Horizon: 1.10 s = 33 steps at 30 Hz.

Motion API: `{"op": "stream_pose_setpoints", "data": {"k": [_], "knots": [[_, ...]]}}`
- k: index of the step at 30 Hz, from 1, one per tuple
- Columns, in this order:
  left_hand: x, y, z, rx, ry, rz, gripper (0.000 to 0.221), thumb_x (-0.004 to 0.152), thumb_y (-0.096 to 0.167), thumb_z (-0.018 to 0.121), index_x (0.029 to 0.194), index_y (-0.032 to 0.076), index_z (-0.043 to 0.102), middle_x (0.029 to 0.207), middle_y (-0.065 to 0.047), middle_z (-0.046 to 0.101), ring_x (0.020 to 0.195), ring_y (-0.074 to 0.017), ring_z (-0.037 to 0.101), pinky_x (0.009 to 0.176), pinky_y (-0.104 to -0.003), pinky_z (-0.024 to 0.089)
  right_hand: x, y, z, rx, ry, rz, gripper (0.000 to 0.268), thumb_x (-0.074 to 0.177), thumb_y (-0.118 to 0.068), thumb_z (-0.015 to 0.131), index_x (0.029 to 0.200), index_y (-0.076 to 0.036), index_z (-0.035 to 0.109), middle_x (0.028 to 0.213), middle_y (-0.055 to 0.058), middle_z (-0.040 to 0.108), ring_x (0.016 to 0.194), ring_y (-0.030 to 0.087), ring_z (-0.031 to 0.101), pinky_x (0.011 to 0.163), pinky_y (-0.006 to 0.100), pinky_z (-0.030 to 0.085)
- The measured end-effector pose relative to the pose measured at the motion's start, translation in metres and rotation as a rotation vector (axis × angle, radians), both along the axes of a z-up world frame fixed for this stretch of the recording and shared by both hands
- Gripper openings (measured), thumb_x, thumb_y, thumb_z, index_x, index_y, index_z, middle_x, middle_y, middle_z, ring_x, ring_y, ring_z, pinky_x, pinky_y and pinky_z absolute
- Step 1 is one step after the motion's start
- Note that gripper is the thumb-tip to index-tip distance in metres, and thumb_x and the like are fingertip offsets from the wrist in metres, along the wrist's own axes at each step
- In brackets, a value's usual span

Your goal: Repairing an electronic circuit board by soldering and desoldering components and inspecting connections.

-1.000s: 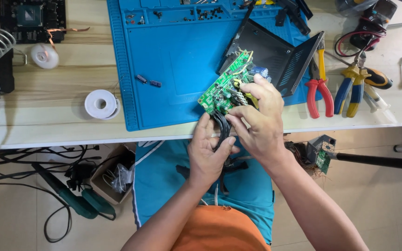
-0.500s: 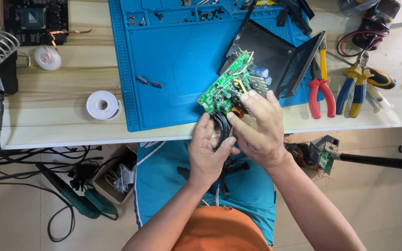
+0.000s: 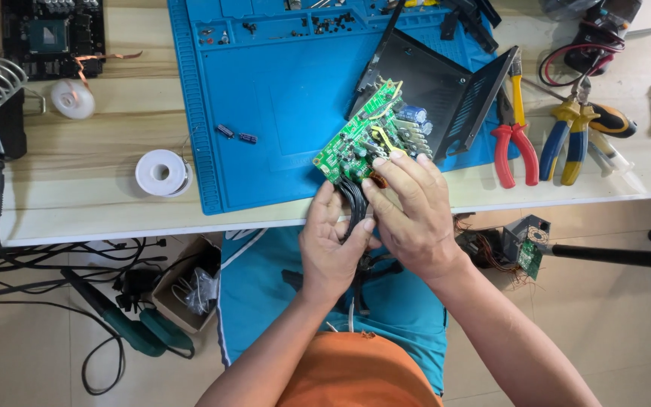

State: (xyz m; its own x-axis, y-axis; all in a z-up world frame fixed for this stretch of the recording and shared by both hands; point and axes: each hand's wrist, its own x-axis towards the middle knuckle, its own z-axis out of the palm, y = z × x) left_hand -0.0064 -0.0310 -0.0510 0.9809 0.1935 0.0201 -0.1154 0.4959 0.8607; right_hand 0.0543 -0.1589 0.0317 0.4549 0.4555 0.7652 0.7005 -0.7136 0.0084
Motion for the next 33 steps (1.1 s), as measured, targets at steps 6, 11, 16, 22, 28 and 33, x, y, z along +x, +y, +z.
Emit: {"op": "stream_pose_setpoints", "data": {"k": [6, 11, 16, 22, 28, 33], "knots": [[0.003, 0.021, 0.021, 0.113, 0.104, -0.065, 0.086, 0.099, 0.001, 0.077, 0.170, -0.004, 0.029, 0.162, -0.046, 0.044, 0.075, -0.0350, 0.084, 0.066, -0.040, 0.074, 0.002, -0.001, -0.006, 0.035, 0.056, 0.005, 0.024, 0.104, -0.010, 0.075, 0.124, -0.011, 0.087, 0.135, 0.016, 0.079, 0.126, 0.041, 0.076, 0.117, 0.057, 0.053], [0.017, 0.057, 0.069, 0.455, 0.395, -0.188, 0.074, 0.092, 0.029, 0.087, 0.157, 0.006, 0.061, 0.147, -0.032, 0.067, 0.120, -0.0486, 0.071, 0.093, -0.052, 0.069, 0.005, 0.002, -0.006, 0.139, 0.062, 0.039, 0.015, 0.103, -0.007, 0.078, 0.115, -0.008, 0.087, 0.127, 0.016, 0.079, 0.120, 0.042, 0.077, 0.107, 0.056, 0.060], [0.033, 0.069, 0.068, 0.431, 0.361, -0.152, 0.064, 0.097, 0.015, 0.079, 0.154, -0.003, 0.057, 0.132, -0.033, 0.075, 0.099, -0.0392, 0.084, 0.077, -0.043, 0.073, 0.009, 0.006, -0.005, 0.157, 0.060, 0.044, 0.007, 0.102, -0.008, 0.082, 0.108, -0.009, 0.086, 0.126, 0.016, 0.079, 0.121, 0.041, 0.077, 0.104, 0.054, 0.062], [0.054, 0.069, 0.080, 0.508, 0.363, -0.222, 0.043, 0.097, 0.023, 0.082, 0.130, -0.001, 0.070, 0.098, -0.019, 0.083, 0.062, -0.0234, 0.083, 0.058, -0.034, 0.072, 0.022, 0.004, -0.005, 0.110, 0.000, 0.026, 0.003, 0.104, -0.014, 0.084, 0.102, -0.012, 0.082, 0.119, 0.010, 0.074, 0.118, 0.038, 0.074, 0.098, 0.051, 0.062], [0.067, 0.073, 0.101, 0.587, 0.463, -0.327, 0.035, 0.095, 0.031, 0.081, 0.110, 0.000, 0.076, 0.074, -0.012, 0.081, 0.062, -0.0182, 0.081, 0.058, -0.034, 0.067, 0.032, -0.001, 0.006, 0.073, 0.099, 0.043, 0.017, 0.109, -0.028, 0.079, 0.100, -0.013, 0.078, 0.132, 0.008, 0.068, 0.131, 0.037, 0.062, 0.105, 0.052, 0.053], [0.069, 0.064, 0.111, 0.711, 0.562, -0.357, 0.037, 0.090, 0.040, 0.083, 0.103, 0.006, 0.078, 0.060, -0.004, 0.077, 0.059, -0.0110, 0.078, 0.060, -0.031, 0.062, 0.030, 0.000, 0.017, 0.035, 0.185, 0.000, 0.019, 0.112, -0.034, 0.074, 0.113, -0.016, 0.079, 0.146, 0.011, 0.066, 0.141, 0.039, 0.055, 0.108, 0.050, 0.046]]}}
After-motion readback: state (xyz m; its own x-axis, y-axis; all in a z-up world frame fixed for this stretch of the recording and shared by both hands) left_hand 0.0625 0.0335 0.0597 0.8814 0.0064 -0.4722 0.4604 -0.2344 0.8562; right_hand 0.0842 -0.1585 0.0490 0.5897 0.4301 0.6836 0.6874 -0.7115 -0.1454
